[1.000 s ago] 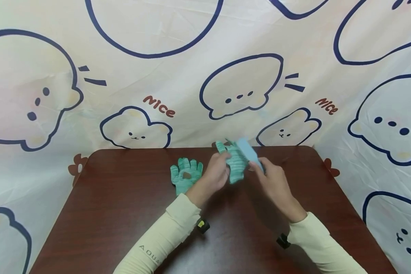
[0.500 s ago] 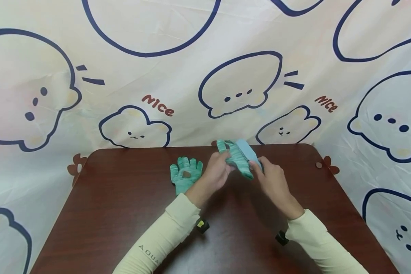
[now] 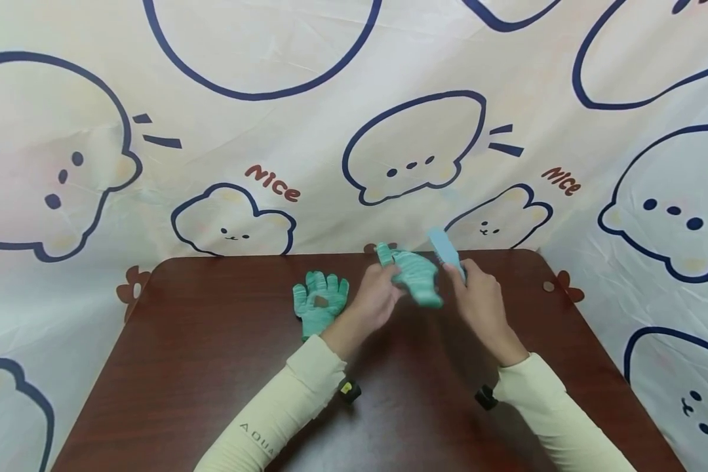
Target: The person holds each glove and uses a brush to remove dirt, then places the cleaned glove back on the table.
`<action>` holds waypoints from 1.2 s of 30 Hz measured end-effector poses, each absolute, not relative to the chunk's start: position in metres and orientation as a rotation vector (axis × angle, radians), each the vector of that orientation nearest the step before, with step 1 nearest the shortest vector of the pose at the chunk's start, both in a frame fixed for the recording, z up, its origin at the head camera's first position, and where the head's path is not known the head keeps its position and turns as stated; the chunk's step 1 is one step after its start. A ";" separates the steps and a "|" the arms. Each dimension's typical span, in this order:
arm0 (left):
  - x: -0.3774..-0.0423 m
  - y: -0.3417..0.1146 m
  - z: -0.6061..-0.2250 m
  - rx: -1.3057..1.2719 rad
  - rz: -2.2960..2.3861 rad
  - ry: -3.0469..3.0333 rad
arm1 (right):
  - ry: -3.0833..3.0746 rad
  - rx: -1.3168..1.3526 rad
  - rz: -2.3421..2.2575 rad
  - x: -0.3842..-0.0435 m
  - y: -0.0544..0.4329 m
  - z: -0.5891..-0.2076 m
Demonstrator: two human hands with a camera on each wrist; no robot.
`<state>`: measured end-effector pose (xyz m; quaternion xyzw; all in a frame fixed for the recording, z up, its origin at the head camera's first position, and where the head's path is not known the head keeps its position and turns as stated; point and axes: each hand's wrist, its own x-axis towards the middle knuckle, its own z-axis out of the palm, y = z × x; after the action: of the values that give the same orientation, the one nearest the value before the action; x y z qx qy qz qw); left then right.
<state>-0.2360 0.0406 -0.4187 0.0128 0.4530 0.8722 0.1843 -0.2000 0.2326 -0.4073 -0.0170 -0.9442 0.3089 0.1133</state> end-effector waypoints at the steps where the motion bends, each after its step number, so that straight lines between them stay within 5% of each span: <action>1: -0.236 0.039 -0.419 0.028 2.449 1.293 | -2.754 -0.055 0.909 -0.200 0.232 -0.407; 11: -0.240 0.033 -0.418 0.193 2.509 1.251 | -2.808 0.179 0.924 -0.183 0.205 -0.407; 36: -0.237 0.028 -0.421 0.272 2.435 1.396 | -2.783 0.030 0.894 -0.195 0.237 -0.409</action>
<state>-0.2370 0.0278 -0.4206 0.0950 0.4886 0.8524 0.1602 -0.1952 0.2373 -0.4085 0.0101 -0.9463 0.3040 0.1090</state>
